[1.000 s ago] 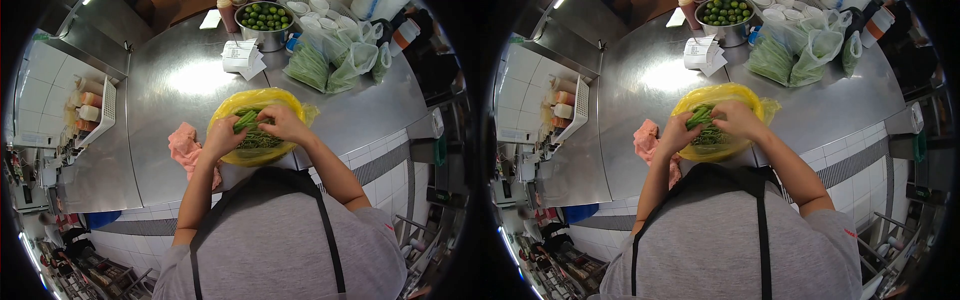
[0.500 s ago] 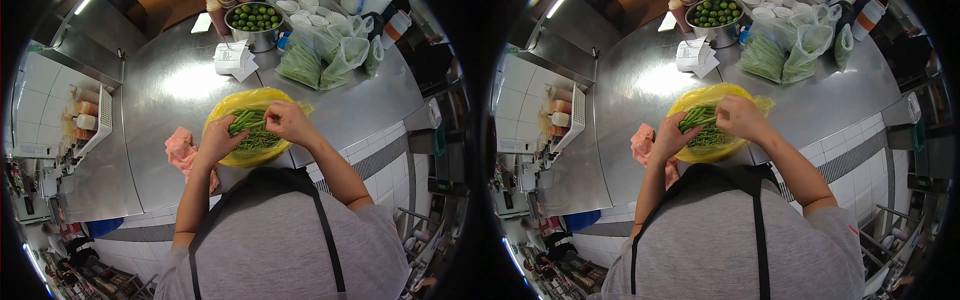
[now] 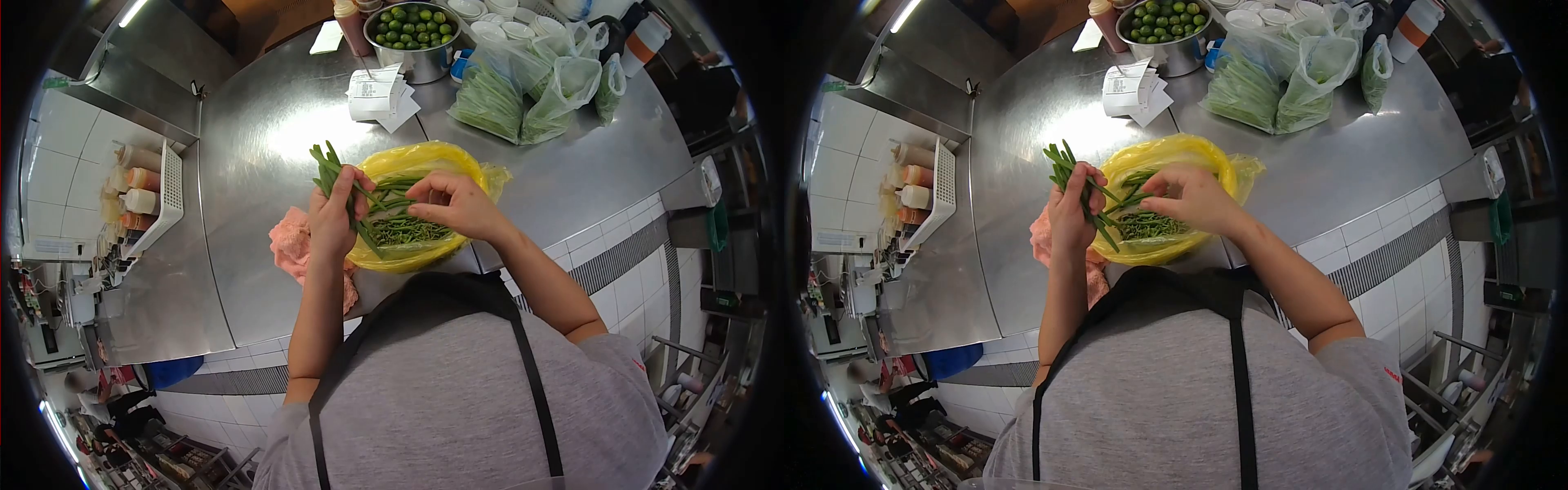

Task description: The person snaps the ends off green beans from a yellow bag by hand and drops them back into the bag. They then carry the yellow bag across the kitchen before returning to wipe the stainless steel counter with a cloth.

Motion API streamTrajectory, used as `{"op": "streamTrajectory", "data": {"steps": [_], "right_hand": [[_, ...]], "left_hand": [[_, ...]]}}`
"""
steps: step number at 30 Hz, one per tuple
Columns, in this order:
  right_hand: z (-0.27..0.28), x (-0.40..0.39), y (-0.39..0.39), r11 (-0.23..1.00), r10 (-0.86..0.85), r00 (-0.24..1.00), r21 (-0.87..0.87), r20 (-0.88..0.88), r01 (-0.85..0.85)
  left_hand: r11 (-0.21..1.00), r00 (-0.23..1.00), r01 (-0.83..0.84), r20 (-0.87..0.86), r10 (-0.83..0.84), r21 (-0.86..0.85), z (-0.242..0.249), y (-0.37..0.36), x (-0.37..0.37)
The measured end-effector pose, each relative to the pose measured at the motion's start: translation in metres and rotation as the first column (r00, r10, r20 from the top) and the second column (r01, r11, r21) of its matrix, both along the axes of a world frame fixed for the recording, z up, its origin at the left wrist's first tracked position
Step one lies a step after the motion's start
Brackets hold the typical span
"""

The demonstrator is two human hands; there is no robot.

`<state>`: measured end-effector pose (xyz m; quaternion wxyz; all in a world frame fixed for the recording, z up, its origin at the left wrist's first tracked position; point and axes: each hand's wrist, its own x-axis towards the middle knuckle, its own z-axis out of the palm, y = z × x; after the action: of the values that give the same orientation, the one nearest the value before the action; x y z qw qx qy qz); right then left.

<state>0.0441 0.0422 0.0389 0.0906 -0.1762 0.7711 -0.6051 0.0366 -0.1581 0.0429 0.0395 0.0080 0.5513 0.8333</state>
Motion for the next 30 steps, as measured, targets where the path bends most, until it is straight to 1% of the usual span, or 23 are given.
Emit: {"op": "streamTrajectory", "data": {"steps": [4, 6, 7, 8, 9, 10, 11, 12, 13, 14, 15, 16, 17, 18, 19, 20, 21, 22, 23, 24, 25, 27, 30], "right_hand": [[-0.005, 0.005, -0.015, 0.998, 0.063, 0.996, -0.006, -0.071, -0.063], [-0.006, 0.003, -0.018, 0.993, 0.118, 0.963, 0.006, -0.242, -0.120], [-0.003, 0.002, -0.017, 0.993, 0.118, 0.963, 0.006, -0.242, -0.120], [0.002, 0.002, -0.015, 0.980, 0.049, 0.995, -0.189, -0.092, -0.066], [0.005, 0.003, -0.014, 0.931, 0.011, 0.997, -0.365, 0.074, 0.017], [0.002, 0.003, -0.015, 0.931, 0.015, 0.997, -0.365, 0.077, 0.015], [-0.003, 0.002, -0.017, 0.876, 0.022, 0.993, -0.480, 0.120, 0.039], [-0.005, 0.002, -0.018, 0.807, 0.031, 0.987, -0.586, 0.159, 0.070], [-0.004, 0.004, -0.017, 0.807, 0.027, 0.987, -0.586, 0.160, 0.073], [-0.001, 0.008, -0.015, 0.718, 0.090, 0.975, -0.692, 0.201, 0.077], [0.002, 0.011, -0.012, 0.615, 0.160, 0.959, -0.783, 0.233, 0.088], [0.009, 0.012, -0.002, 0.616, 0.163, 0.958, -0.783, 0.235, 0.086], [0.016, 0.013, 0.012, 0.797, 0.125, 0.992, -0.596, 0.009, -0.095], [0.018, 0.013, 0.021, 0.919, 0.144, 0.965, -0.331, -0.219, -0.213], [0.016, 0.012, 0.024, 0.918, 0.144, 0.966, -0.335, -0.214, -0.211], [0.013, 0.011, 0.027, 0.991, 0.114, 0.982, -0.058, -0.153, -0.124], [0.011, 0.010, 0.030, 0.972, 0.067, 0.992, 0.232, -0.109, -0.041], [-0.004, 0.010, 0.032, 0.972, 0.064, 0.991, 0.232, -0.114, -0.036], [-0.029, 0.009, 0.034, 0.894, 0.067, 0.958, 0.444, -0.277, 0.066], [-0.047, 0.006, 0.034, 0.767, 0.108, 0.898, 0.610, -0.427, 0.198], [-0.053, 0.007, 0.033, 0.778, 0.115, 0.936, 0.616, -0.334, 0.124], [-0.058, 0.013, 0.032, 0.749, 0.158, 0.921, 0.651, -0.355, 0.122], [-0.053, 0.017, 0.040, 0.689, 0.181, 0.926, 0.714, -0.331, 0.121]], "left_hand": [[0.997, 1.000, 0.021, 0.011, -0.021, 0.072, 0.003, 0.014, 0.009], [0.995, 0.999, 0.039, 0.007, -0.039, 0.094, 0.003, 0.015, 0.011], [0.971, 1.000, 0.023, 0.003, -0.024, 0.236, 0.003, 0.015, 0.012], [0.927, 1.000, 0.005, 0.002, -0.007, 0.374, 0.003, 0.014, 0.012], [0.927, 1.000, 0.001, 0.004, -0.002, 0.375, 0.003, 0.016, 0.014], [0.894, 0.998, -0.032, 0.063, 0.004, 0.447, 0.002, 0.021, 0.016], [0.856, 0.993, -0.065, 0.121, 0.002, 0.514, 0.002, 0.025, 0.018], [0.857, 0.993, -0.063, 0.122, 0.000, 0.512, 0.001, 0.028, 0.018], [0.831, 0.976, -0.160, 0.209, 0.054, 0.532, 0.001, 0.032, 0.017], [0.799, 0.950, -0.257, 0.295, 0.105, 0.544, 0.000, 0.035, 0.016], [0.798, 0.949, -0.258, 0.297, 0.105, 0.545, -0.006, 0.029, 0.011], [0.798, 0.934, -0.325, 0.307, 0.185, 0.508, -0.016, 0.015, 0.003], [0.792, 0.912, -0.391, 0.313, 0.265, 0.469, -0.025, 0.003, -0.003], [0.792, 0.910, -0.395, 0.315, 0.269, 0.466, -0.029, -0.005, -0.006], [0.953, 0.953, -0.276, 0.167, 0.253, 0.128, -0.034, -0.011, -0.007], [0.956, 0.984, -0.157, 0.039, 0.172, -0.248, -0.038, -0.014, -0.006], [0.877, 0.997, 0.025, 0.075, 0.012, -0.479, -0.029, -0.013, -0.007], [0.877, 0.997, 0.027, 0.071, 0.008, -0.480, -0.030, -0.008, -0.007], [0.704, 0.987, 0.136, 0.037, -0.154, -0.697, -0.033, 0.001, -0.007], [0.463, 0.949, 0.195, 0.047, -0.311, -0.865, -0.034, 0.009, -0.007], [0.462, 0.949, 0.190, 0.042, -0.312, -0.866, -0.035, 0.015, -0.007], [0.038, 0.888, 0.160, 0.127, -0.441, -0.986, -0.036, 0.024, -0.006], [-0.026, 0.890, 0.144, 0.141, -0.435, -0.989, -0.035, 0.030, -0.005]]}}
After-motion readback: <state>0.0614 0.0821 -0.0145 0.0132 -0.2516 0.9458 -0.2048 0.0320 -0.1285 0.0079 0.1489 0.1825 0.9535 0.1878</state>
